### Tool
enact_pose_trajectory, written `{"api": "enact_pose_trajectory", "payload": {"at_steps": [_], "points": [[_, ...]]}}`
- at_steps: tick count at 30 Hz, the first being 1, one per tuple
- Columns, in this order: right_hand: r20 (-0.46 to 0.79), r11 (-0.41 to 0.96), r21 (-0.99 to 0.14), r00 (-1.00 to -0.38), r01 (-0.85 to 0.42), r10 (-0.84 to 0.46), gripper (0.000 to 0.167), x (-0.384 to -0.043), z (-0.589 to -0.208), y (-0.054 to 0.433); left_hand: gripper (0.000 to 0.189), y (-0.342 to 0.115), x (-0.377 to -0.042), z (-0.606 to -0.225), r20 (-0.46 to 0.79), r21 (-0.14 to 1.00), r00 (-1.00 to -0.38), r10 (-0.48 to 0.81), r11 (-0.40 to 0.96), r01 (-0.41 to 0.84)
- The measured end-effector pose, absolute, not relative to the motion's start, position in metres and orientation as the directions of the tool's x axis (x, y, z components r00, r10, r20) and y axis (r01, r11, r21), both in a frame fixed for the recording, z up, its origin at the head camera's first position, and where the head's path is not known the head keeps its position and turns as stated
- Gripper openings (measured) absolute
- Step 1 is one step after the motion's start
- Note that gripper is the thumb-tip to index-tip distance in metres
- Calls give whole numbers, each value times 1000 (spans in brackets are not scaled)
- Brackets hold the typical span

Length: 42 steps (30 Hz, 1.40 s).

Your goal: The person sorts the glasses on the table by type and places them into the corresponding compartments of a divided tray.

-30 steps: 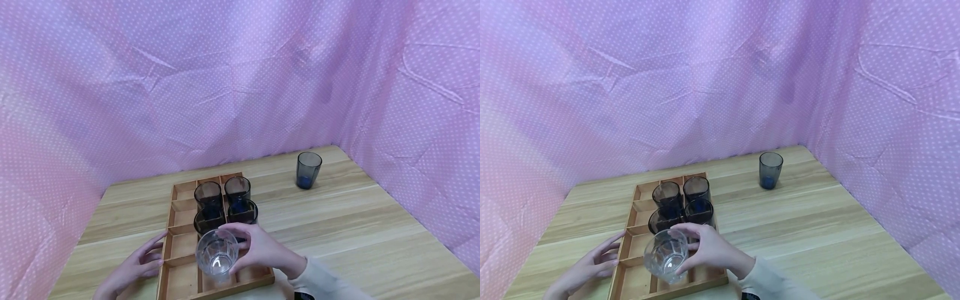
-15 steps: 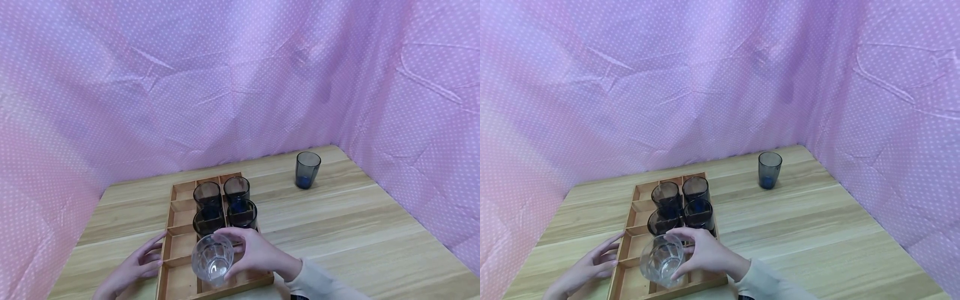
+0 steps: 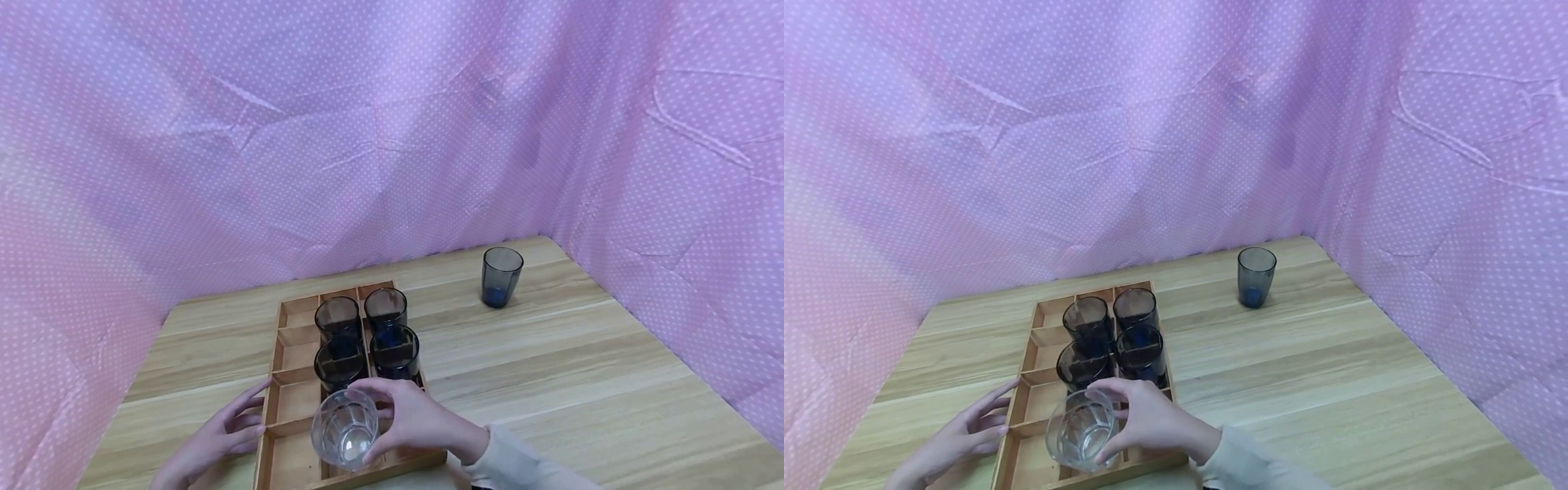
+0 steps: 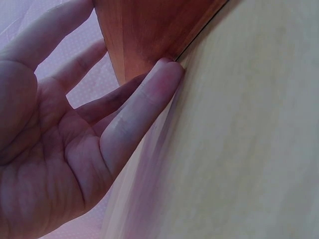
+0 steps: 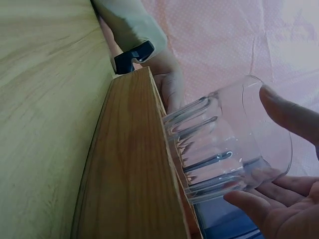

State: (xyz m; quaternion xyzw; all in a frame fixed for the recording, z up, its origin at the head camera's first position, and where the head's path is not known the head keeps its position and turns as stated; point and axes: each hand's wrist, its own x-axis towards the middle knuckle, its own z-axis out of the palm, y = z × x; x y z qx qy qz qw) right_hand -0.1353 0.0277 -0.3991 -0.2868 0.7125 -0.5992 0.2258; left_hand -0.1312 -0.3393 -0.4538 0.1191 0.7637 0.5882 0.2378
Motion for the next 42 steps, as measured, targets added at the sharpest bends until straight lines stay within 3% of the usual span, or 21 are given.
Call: {"api": "enact_pose_trajectory", "payload": {"at_steps": [25, 29, 36, 42], "points": [[-51, 308, -929, -749, -207, -661, 74, -137, -403, 23, 76, -338, -132, -453, -231, 950, -859, 457, 298, -96], [-51, 327, -915, -737, -236, -674, 76, -136, -401, 26, 76, -339, -131, -453, -239, 945, -859, 454, 311, -98], [-5, 465, -751, -700, -469, -714, 80, -135, -384, 38, 75, -339, -131, -452, -206, 954, -857, 473, 291, -68], [-65, 366, -855, -624, -368, -778, 73, -142, -369, 54, 75, -340, -131, -452, -227, 947, -857, 463, 311, -82]]}}
